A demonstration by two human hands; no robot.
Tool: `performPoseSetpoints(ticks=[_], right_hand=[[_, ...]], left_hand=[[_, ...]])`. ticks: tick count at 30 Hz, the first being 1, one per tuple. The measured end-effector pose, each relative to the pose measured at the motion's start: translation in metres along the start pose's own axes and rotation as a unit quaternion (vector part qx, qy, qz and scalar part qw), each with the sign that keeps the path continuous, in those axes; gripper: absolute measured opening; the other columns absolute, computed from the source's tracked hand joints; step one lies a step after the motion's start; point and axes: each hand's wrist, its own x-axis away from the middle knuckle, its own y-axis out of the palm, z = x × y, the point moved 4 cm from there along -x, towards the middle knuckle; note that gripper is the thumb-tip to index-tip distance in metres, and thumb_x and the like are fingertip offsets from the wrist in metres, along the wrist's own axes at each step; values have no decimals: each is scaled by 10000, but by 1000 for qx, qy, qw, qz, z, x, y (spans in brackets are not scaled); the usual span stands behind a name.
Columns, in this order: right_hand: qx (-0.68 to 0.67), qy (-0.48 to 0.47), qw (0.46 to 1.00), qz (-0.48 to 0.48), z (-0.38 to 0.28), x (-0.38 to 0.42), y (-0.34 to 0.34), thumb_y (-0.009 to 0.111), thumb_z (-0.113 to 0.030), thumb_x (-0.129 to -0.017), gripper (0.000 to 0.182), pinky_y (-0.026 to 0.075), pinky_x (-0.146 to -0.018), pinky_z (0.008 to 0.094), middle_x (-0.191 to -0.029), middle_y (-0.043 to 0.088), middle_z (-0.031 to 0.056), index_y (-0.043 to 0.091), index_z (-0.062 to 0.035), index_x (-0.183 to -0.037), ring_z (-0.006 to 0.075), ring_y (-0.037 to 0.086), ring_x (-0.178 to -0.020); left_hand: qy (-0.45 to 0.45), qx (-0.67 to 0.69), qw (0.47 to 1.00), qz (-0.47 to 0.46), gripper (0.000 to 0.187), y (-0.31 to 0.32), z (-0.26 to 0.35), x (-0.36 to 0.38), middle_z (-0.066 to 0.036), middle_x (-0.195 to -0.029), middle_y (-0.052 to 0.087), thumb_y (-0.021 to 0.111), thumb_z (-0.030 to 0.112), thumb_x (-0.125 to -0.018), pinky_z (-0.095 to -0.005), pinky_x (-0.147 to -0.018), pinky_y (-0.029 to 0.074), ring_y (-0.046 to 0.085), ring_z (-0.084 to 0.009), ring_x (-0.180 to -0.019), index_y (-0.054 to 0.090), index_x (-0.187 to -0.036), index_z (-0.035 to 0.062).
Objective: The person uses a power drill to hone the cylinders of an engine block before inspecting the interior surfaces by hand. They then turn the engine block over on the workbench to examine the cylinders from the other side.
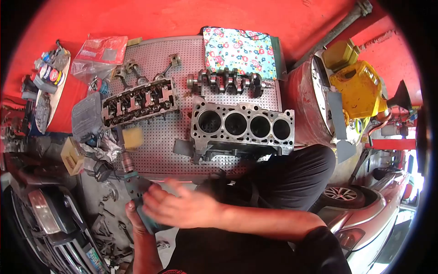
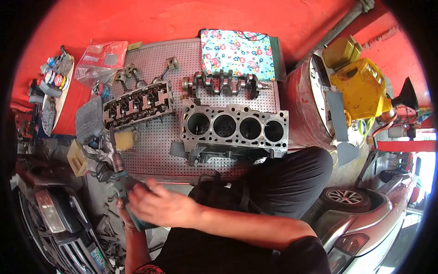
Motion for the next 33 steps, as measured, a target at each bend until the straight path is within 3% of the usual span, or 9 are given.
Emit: performPoseSetpoints(ticks=[3, 6, 12, 17, 21, 22, 24, 29, 33], right_hand=[[150, 166, 956, -191, 73, 18, -16, 638, -208, -773, 349, 476, -732, 469, -983, 594, 148, 617, -17, -1065, 283, 581, -848], [198, 355, 906, -117, 181, 78, -14, 858, -306, -749, 492, 463, -965, 458, -1155, 642, 104, 677, -94, -1155, 338, 580, -1143], [239, 280, 880, -300, 262, 115, 9, 824, -403, -803, 395, 503, -944, 419, -998, 685, 71, 680, -97, -1006, 260, 679, -1003], [200, 286, 851, -393, 267, 107, 6, 768, -369, -873, 353, 499, -1020, 424, -1057, 717, 99, 693, -78, -1059, 276, 691, -1079], [171, 282, 878, -347, 265, 110, -4, 729, -291, -894, 264, 519, -1007, 425, -1080, 737, 103, 722, -82, -1056, 275, 706, -1066], [166, 291, 895, -296, 265, 111, -12, 728, -286, -894, 275, 526, -998, 420, -1096, 739, 103, 727, -81, -1079, 282, 707, -1064], [154, 308, 919, -193, 263, 118, -34, 726, -275, -894, 303, 539, -982, 411, -1128, 743, 101, 736, -79, -1125, 296, 709, -1060], [109, 531, 834, -102, 276, 181, -68, 712, -345, -943, 440, 484, -1051, 474, -1245, 688, 196, 693, -19, -1238, 393, 622, -1216], [237, 517, 819, -80, 275, 247, -46, 594, -481, -1012, 552, 347, -1165, 548, -1414, 577, 190, 653, -27, -1320, 385, 448, -1392]], left_hand=[[-66, 33, 992, -102, 879, 30, -3, -9, -187, -1075, 671, 695, 635, -779, -573, -1070, 480, 670, -356, -1042, 539, -1341, -23], [-66, 48, 994, -73, 894, 15, -3, -6, -188, -1057, 674, 693, 653, -784, -576, -1074, 476, 678, -353, -1005, 532, -1343, -25], [-42, 33, 998, -28, 879, 1, -9, 18, -205, -1033, 692, 700, 630, -783, -576, -1067, 482, 695, -364, -980, 543, -1335, -36], [-35, 31, 999, -26, 800, -12, -25, 21, -211, -1091, 691, 655, 598, -845, -557, -1049, 495, 689, -364, -1007, 573, -1299, -56], [-40, -149, 986, 56, 676, -37, -41, 0, -191, -1045, 708, 599, 551, -909, -444, -913, 581, 711, -327, -1001, 645, -1176, -69], [-26, -159, 982, 104, 553, -33, -42, -7, -183, -1026, 709, 709, 405, -884, -421, -831, 590, 718, -297, -937, 638, -1163, -67], [-21, -229, 959, 166, 481, -21, -46, -26, -154, -978, 702, 765, 349, -871, -387, -795, 567, 687, -225, -869, 657, -1091, -65], [36, -388, 872, 296, 512, -48, -88, -89, -120, -928, 682, 848, 335, -821, -347, -745, 520, 611, -165, -803, 657, -1057, -77], [74, -490, 779, 384, 664, -60, -125, -127, -186, -1029, 715, 875, 399, -793, -393, -861, 529, 678, -274, -921, 603, -1121, -110]])
